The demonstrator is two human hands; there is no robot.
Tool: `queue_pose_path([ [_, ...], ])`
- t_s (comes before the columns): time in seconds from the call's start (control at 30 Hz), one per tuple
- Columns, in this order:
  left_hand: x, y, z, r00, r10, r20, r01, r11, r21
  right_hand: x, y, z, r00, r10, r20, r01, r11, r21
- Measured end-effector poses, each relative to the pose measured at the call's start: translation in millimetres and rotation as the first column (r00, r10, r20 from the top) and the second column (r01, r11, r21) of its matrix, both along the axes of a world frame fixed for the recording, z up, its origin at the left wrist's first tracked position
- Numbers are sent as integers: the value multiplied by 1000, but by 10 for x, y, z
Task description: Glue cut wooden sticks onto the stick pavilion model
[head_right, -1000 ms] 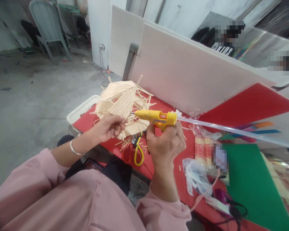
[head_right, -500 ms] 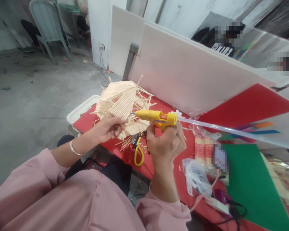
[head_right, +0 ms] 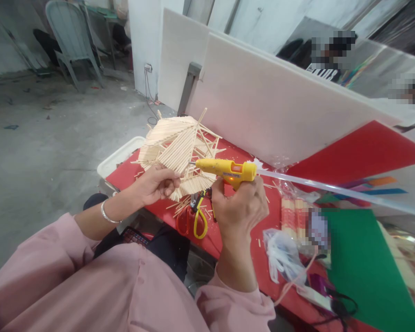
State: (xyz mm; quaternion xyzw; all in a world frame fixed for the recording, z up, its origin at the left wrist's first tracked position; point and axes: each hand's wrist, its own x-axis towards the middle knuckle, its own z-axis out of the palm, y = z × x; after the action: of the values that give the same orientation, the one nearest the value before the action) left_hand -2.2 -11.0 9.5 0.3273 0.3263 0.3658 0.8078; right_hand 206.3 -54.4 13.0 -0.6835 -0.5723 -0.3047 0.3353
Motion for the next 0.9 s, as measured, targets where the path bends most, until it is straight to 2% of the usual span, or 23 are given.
queue_pose_path([
  [0.47,-4,13,-46,1000,-4,9,4,1000,7,-6,-3,0,1000,-8,27,8,1000,-5],
  [0.67,-47,-25,-48,1000,-17,8,17,1000,10,-36,-30,99,993,-56,-107,58,998,11],
  [0.9,-154,-174,-106,996,87,10,-87,996,-17,17,-160,83,976,-32,-217,17,997,-71],
])
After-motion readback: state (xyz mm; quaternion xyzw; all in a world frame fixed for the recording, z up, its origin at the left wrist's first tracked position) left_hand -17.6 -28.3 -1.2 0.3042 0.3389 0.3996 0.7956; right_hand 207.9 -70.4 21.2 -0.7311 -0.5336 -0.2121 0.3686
